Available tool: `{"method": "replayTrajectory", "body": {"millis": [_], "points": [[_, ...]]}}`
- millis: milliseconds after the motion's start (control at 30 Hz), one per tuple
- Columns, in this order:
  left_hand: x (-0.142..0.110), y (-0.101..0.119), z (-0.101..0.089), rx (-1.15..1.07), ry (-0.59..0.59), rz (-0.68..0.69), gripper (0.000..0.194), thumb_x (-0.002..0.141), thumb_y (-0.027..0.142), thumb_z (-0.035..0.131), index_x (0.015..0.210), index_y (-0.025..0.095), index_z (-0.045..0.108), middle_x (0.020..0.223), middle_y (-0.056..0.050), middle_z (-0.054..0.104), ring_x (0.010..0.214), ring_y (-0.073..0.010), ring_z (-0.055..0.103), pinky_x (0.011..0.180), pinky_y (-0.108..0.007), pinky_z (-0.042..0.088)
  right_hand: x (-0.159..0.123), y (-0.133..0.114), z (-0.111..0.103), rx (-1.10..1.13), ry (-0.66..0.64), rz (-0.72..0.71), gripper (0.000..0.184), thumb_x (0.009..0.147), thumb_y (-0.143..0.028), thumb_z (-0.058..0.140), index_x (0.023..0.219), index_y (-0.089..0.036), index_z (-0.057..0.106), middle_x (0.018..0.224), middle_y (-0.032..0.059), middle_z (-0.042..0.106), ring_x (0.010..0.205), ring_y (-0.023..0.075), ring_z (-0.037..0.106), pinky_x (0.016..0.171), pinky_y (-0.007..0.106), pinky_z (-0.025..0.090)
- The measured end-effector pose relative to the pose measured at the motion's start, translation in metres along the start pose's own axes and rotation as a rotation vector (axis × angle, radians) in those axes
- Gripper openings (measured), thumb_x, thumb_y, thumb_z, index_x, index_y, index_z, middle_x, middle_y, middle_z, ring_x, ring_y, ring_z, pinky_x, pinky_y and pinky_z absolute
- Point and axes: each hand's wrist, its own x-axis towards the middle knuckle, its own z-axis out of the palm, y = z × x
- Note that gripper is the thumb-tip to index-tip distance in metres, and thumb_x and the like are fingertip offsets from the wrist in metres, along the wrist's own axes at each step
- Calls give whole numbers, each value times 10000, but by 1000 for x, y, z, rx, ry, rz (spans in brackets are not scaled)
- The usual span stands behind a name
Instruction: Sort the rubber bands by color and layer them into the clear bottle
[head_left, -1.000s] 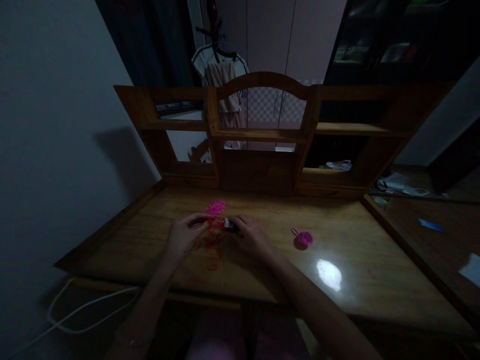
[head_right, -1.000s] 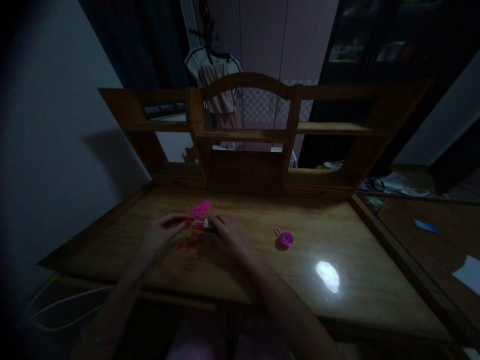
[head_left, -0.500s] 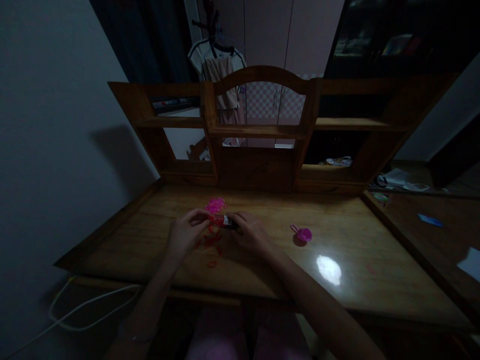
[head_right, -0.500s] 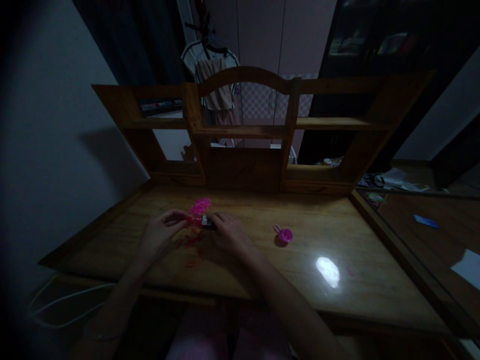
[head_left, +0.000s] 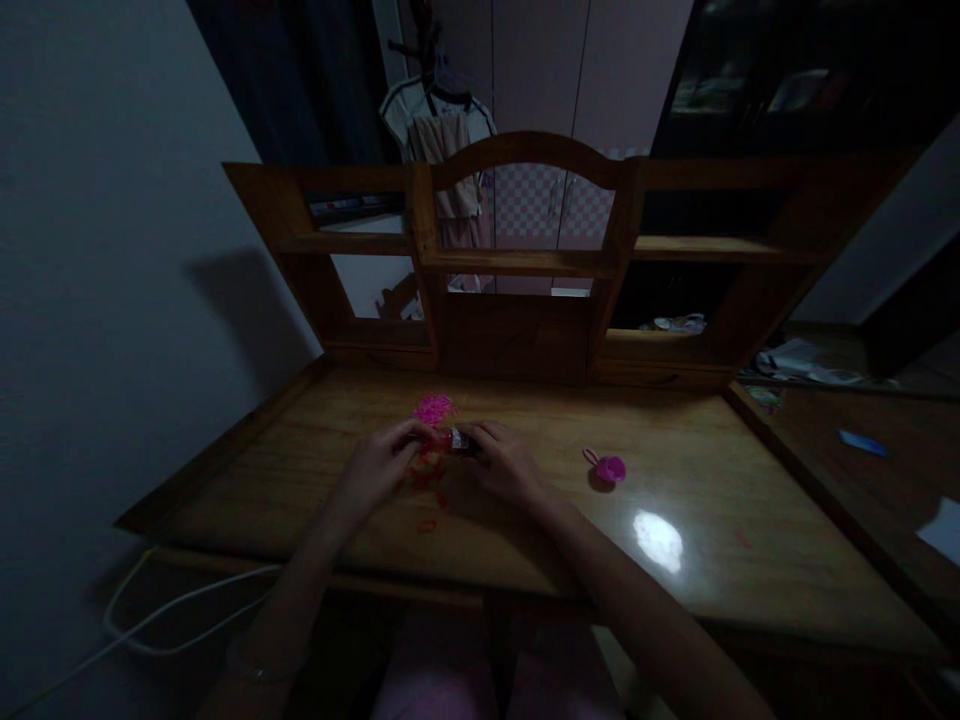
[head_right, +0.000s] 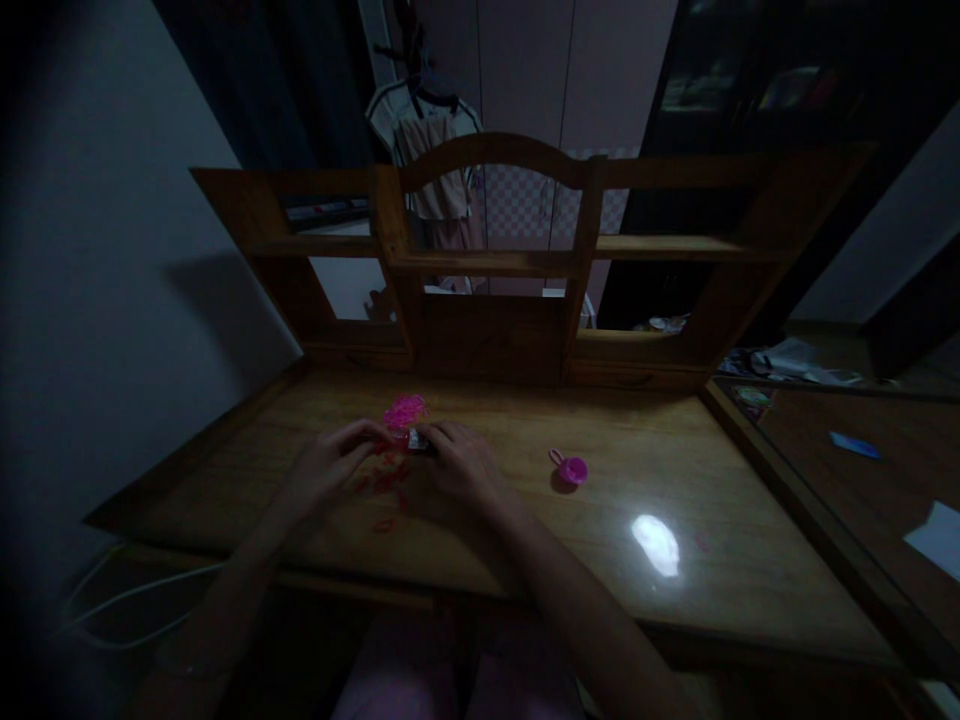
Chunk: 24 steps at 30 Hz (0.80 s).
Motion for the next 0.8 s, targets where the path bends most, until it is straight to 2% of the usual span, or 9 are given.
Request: {"method": "replayTrajectory", "body": {"millis": [100,200,333,467,633,733,800], "points": [[2,1,1,-5,79,33,153,844,216,521,850,197,672,955,-41,667,942,-188,651,827,-312,538,0,-1,1,17,-6,-16,593,790,-116,594,1353,-270,489,1245,73,617,1122,230,583,968,378,474],[3,-1,2,-24,74,35,111,822,222,557,808,190,662,913,-37,664,890,-183,655,797,-305,546,0,-2,1,22,-15,-25,589,787,-125,604,1347,-272,495,1251,73,616,1123,233,585,973,382,473],[1,-4,2,-72,79,-30,101,813,250,606,857,194,677,898,-28,714,852,-188,683,831,-310,543,0,-4,-1,40,-21,-6,599,788,-133,609,1357,-273,483,1253,69,612,1135,235,579,980,380,469],[0,0,3,-23,111,-69,143,834,259,596,912,211,706,937,-20,740,886,-196,696,851,-313,540,-1,-4,-2,76,-6,0,594,797,-147,607,1363,-264,468,1269,74,601,1140,232,571,983,386,462],[-2,11,0,20,43,16,286,913,315,512,1123,237,690,1120,-30,721,1020,-200,678,926,-324,527,-1,-2,-2,98,6,9,570,809,-167,609,1354,-247,463,1240,75,610,1111,226,577,956,369,468],[-3,14,-1,-5,4,48,336,898,387,558,1172,230,671,1172,-42,702,1045,-209,669,930,-320,532,-1,-1,-1,99,11,15,555,814,-179,615,1346,-248,469,1240,75,610,1117,230,574,963,369,460],[-3,12,-2,14,26,98,335,881,402,596,1154,230,683,1177,-46,695,1057,-212,657,955,-333,520,-1,-1,-1,107,16,11,558,813,-176,618,1346,-246,468,1246,76,607,1123,229,572,968,368,457]]}}
